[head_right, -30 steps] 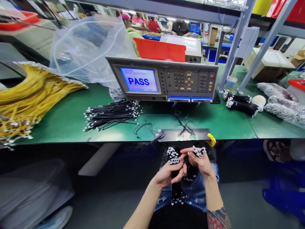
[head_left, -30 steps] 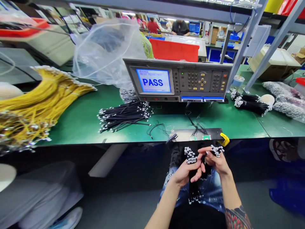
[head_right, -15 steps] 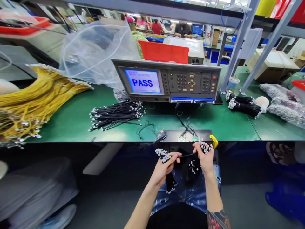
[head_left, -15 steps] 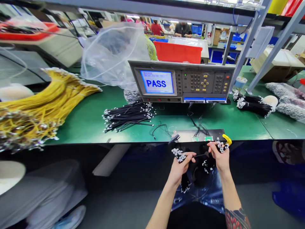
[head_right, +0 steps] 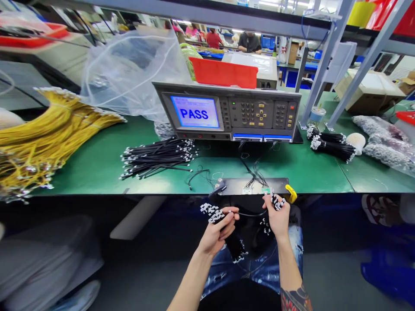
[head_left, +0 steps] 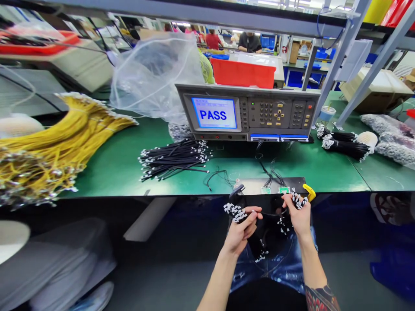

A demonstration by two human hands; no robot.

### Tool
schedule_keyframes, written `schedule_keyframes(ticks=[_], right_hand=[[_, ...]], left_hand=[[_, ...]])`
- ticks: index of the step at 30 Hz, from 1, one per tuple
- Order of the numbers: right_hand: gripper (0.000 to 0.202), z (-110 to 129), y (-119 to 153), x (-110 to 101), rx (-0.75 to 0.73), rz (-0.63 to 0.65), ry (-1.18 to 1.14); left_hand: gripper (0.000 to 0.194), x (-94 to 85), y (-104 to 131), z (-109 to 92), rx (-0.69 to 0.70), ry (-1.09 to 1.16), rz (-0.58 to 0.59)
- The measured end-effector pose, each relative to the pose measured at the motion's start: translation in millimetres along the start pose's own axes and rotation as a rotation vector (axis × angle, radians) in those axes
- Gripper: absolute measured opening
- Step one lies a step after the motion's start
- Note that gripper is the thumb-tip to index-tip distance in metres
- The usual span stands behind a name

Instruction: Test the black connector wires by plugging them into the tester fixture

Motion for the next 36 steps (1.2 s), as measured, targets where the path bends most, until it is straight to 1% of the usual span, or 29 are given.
schedule_keyframes(ticks=[4,10,12,14,17,22,24,29,34,36], right_hand=[[0.034,2,-1,-3,-0.045,0.043,0.063],[0.034,3,-7,-6,-0.041,0.14,0.061],[0.035,2,-7,-5,-0.023,0.104,0.065],[0.035,1,-6,-3,-0.011,0.034,0.065],[0.033,1,-3,1,-0.016,-0.026,0.067],[0.032,0,0,3,-0.043,-0.035,0.091],[0.034,-2,0,3,-0.045,-0.036,0.106],[0.036,-5,-1,2,-0.07,-0.038,0.127],[0.032,-10,-4,1,-0.022,0.009,0.084],[0.032,-11,-3,1,-0.01,-0.004,0.056]], left_hand=[[0.043,5.7,-4,2,-0.01,-0.034,0.033],[0.044,21.4,-5,3,-0.051,-0.091,0.144],[0.045,27.3,-5,4,-0.073,-0.087,0.163],[0.045,32.9,-7,5,-0.091,-0.09,0.166],[0.046,39.8,-11,5,-0.068,-0.112,0.12],[0.043,44.3,-21,-1,0.046,-0.17,-0.078],[0.041,44.3,-24,-4,0.082,-0.178,-0.137],[0.038,43.7,-28,-5,0.148,-0.178,-0.19],[0.035,41.4,-29,-5,0.194,-0.213,-0.242],[0.034,39.7,-29,-5,0.203,-0.227,-0.246]])
Point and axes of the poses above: each hand's wrist, its own y-axis away from the middle knuckle, its own x-axis out of the palm, z = x × y, the point moved 3 cm from there along -y, towards the middle knuckle, and after that the axes turned 8 degrees about -x, right-handed, at the moved point
